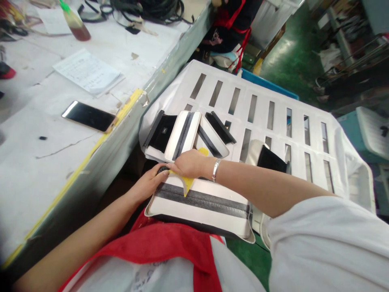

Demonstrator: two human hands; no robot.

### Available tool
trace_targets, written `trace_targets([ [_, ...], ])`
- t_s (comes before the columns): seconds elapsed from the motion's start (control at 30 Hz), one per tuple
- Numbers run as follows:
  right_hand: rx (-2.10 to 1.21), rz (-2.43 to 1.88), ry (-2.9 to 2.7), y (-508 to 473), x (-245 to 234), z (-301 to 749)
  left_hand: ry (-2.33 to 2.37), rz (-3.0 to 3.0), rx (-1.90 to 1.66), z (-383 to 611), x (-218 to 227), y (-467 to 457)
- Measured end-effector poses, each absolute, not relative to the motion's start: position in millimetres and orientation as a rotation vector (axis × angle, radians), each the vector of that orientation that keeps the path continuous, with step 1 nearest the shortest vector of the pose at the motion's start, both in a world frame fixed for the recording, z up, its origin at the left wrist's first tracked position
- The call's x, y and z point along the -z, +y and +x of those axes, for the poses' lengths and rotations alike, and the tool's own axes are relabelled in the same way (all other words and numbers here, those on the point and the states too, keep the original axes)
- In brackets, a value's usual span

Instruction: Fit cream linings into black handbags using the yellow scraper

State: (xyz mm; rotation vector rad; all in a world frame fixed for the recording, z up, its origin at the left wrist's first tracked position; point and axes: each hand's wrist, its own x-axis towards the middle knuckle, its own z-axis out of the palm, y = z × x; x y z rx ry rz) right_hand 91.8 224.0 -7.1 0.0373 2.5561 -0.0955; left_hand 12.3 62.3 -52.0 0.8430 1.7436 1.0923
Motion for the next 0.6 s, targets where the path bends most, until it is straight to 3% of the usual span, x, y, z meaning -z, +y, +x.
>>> trace_targets([
  [0.3,0.045,0.217,2.533,223.0,1.9,114.6,1.348,0.639,-1.262,2.7,58.6,26.9],
  [0.6,-0.051,0.289,2.569,213.4,-10.8,137.4,1.624,0.934,-1.112,6.2,61.7,24.5],
])
